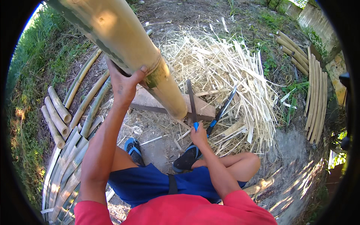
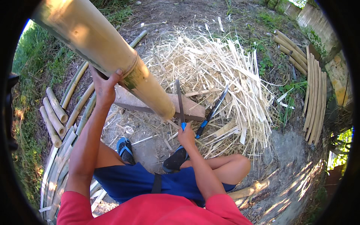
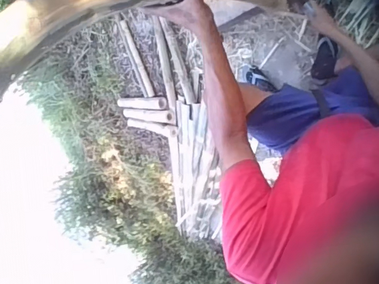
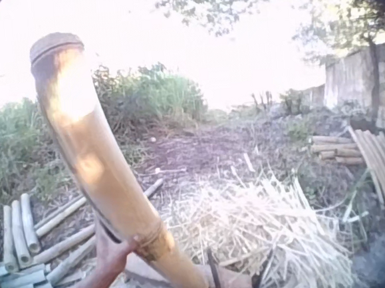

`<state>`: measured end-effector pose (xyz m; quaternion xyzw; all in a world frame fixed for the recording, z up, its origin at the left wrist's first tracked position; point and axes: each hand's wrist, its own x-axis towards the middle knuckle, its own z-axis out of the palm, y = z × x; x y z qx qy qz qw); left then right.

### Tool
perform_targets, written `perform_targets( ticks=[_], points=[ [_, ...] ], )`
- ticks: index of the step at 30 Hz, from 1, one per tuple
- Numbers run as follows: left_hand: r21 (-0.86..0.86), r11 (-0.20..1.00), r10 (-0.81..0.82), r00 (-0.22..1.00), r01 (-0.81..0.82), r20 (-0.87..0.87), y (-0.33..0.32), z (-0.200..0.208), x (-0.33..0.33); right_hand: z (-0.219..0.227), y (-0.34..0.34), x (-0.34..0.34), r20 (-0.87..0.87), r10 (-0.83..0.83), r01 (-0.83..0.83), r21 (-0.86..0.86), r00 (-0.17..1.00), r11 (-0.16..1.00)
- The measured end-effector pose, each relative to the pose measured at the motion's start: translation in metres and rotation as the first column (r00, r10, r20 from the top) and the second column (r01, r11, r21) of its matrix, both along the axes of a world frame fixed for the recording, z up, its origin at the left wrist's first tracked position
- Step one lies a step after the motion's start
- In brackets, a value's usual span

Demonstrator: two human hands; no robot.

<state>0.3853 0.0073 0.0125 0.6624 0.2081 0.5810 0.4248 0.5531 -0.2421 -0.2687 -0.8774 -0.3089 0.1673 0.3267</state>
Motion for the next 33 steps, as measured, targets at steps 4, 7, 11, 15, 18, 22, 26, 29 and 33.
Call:
perform_targets(
  ticks=[4,7,11,15,18,22,26,29,33],
  points=[
    [-0.072,0.984,-0.171,0.979,0.164,-0.109,0.009,0.002,0.006,0.055,0.0,0.003,-0.077,-0.011,0.014,0.038,0.997,0.999],
    [-0.107,0.978,-0.191,0.978,0.181,-0.087,0.012,0.002,0.016,0.118,0.02,0.013,-0.035,0.016,-0.011,0.134,0.999,0.991],
    [-0.06,0.998,-0.033,0.993,0.026,-0.114,0.006,-0.005,0.022,0.177,0.034,0.014,0.212,0.037,-0.141,0.502,0.977,0.853],
    [-0.004,0.999,-0.036,0.995,0.036,-0.097,0.004,-0.006,0.024,0.141,0.049,0.012,0.213,-0.003,-0.122,0.57,0.977,0.812],
    [-0.069,0.997,-0.029,0.991,0.02,-0.134,0.003,-0.004,0.027,0.072,0.061,0.015,0.046,0.033,-0.036,0.061,0.998,0.997],
    [-0.042,0.999,-0.014,0.993,0.009,-0.115,0.001,-0.002,0.03,0.042,0.061,0.026,0.021,0.012,-0.011,-0.02,1.0,1.0],
    [-0.057,0.997,0.049,0.994,-0.055,-0.1,0.001,-0.004,0.032,0.087,0.054,0.024,0.023,0.045,-0.049,0.205,0.999,0.977],
    [-0.08,0.994,0.062,0.992,-0.071,-0.109,0.003,-0.006,0.032,0.105,0.055,0.015,0.042,0.015,-0.03,0.395,0.999,0.918],
    [-0.085,0.991,0.089,0.99,-0.099,-0.11,0.004,-0.006,0.03,0.075,0.063,0.011,0.051,-0.012,0.004,0.15,0.999,0.989]
  ],
)
